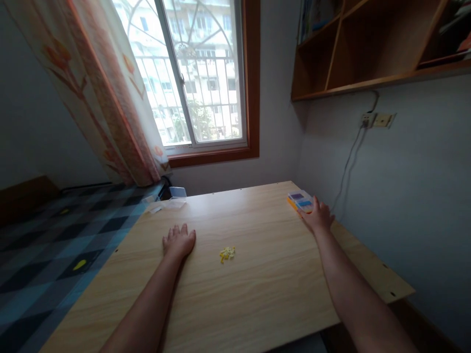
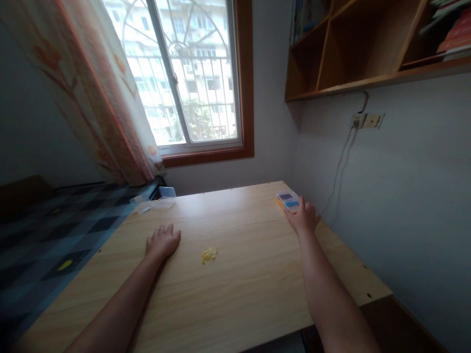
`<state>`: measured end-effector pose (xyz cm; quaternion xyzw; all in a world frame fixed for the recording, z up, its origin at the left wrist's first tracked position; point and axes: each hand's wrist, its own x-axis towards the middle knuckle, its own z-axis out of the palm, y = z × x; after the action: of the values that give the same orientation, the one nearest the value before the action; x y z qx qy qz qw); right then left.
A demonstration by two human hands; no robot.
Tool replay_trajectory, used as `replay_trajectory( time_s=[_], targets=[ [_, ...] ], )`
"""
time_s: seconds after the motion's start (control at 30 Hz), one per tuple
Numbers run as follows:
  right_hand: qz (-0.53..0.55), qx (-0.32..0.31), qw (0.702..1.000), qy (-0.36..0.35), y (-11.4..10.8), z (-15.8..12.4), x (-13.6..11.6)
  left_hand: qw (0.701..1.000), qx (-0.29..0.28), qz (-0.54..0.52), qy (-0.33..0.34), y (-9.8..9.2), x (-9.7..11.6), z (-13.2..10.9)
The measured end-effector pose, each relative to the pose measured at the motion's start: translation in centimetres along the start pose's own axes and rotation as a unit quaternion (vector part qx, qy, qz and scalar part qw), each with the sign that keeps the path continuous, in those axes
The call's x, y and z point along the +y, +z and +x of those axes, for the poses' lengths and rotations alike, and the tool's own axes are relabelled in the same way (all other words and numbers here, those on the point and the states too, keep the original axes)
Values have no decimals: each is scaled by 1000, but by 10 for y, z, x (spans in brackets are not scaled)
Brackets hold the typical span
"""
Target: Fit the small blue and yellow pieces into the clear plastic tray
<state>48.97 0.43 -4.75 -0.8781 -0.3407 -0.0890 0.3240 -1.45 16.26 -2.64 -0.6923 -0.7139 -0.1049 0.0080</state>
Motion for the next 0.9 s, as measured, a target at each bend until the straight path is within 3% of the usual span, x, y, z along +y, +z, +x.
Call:
replay_trajectory(
  time_s=[0.27,0.4,0.47,0.53,0.67,0.77,0.9],
  targets=[
    [-8,40,999,-20,-14,0,-15,997,22,-75,11,-5,3,-9],
    [99,101,983,-118,-25,-19,-44,983,58,-157,81,-18,16,-21],
    [183,74,965,-170,-26,-44,-70,965,79,-209,139,-27,27,-29],
    [256,4,944,-207,-22,-76,-101,939,90,-266,197,-34,41,-42],
    [337,-126,884,-298,-5,-138,-154,879,55,-378,286,-33,66,-73],
    [341,-152,864,-338,7,-164,-179,843,19,-446,301,-22,77,-84],
    [366,-160,862,-313,17,-176,-195,816,-10,-500,290,-9,76,-77]
  ],
)
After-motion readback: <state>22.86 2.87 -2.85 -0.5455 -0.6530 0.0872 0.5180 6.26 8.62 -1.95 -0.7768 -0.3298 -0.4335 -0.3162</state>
